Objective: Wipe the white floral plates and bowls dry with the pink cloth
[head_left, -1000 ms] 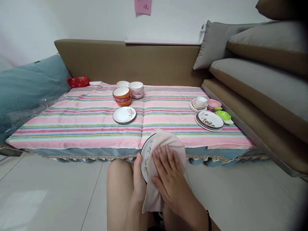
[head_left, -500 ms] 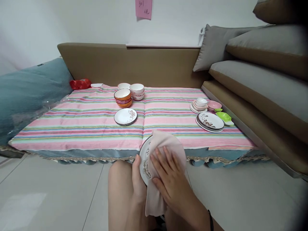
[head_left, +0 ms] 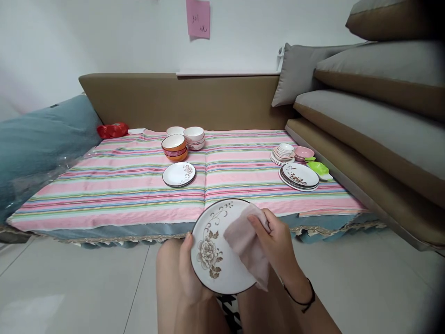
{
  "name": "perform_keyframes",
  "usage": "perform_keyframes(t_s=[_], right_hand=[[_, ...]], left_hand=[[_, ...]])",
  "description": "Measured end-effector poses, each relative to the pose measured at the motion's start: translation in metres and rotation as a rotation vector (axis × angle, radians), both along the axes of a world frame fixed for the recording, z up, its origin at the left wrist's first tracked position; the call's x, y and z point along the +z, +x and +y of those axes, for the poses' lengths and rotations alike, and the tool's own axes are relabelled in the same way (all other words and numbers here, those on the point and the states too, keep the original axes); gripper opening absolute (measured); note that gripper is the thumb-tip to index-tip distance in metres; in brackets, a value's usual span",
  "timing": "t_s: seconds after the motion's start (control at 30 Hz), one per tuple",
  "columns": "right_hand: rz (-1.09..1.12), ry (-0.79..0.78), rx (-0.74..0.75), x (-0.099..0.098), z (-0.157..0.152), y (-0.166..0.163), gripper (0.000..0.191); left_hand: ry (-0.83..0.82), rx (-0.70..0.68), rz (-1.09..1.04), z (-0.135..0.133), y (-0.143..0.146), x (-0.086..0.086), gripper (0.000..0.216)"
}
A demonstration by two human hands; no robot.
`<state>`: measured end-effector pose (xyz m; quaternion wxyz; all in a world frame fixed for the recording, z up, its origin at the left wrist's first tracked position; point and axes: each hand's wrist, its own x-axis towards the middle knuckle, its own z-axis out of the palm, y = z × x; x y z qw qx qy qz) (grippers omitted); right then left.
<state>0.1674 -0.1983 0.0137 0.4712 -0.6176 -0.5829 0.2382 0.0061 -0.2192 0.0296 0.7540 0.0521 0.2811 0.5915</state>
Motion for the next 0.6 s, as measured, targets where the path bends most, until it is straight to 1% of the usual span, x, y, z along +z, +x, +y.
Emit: perform_keyframes(t_s=[0.07, 0.13, 0.23, 0.3, 0.37, 0.43, 0.5, 0.53, 0.6], right_hand=[[0.123, -0.009, -0.057, -0.008, -0.009, -0.006, 0.044], [0.208, -0.038, -0.078, -0.015, -0.015, -0.014, 0.039], [0.234, -0.061, -0.014, -0.017, -0.017, -0.017, 0.034], [0.163, -0.048, 0.079, -0.011, -0.012, -0.011, 0.033], [0.043, -0.028, 0.182, -0.001, -0.004, -0.003, 0.035], [-0.104, -0.026, 0.282, 0.01, 0.002, 0.003, 0.036], [-0.258, -0.041, 0.369, 0.02, 0.006, 0.006, 0.035], [-0.329, -0.048, 0.418, 0.024, 0.006, 0.005, 0.034], [-0.44, -0.036, 0.524, 0.028, 0.007, 0.001, 0.029]], left_hand=[[-0.005, -0.002, -0.024, 0.005, -0.006, -0.002, 0.044], [-0.003, 0.013, -0.032, 0.009, -0.01, -0.006, 0.044], [-0.012, 0.026, -0.005, 0.01, -0.015, -0.013, 0.042], [-0.028, -0.023, 0.038, 0.009, -0.021, -0.016, 0.038], [-0.04, -0.086, 0.101, 0.009, -0.027, -0.017, 0.032], [-0.02, -0.138, 0.173, 0.009, -0.033, -0.016, 0.026], [0.031, -0.21, 0.232, 0.011, -0.037, -0.013, 0.024], [0.064, -0.273, 0.25, 0.013, -0.038, -0.011, 0.026], [0.137, -0.443, 0.274, 0.016, -0.039, -0.008, 0.03]])
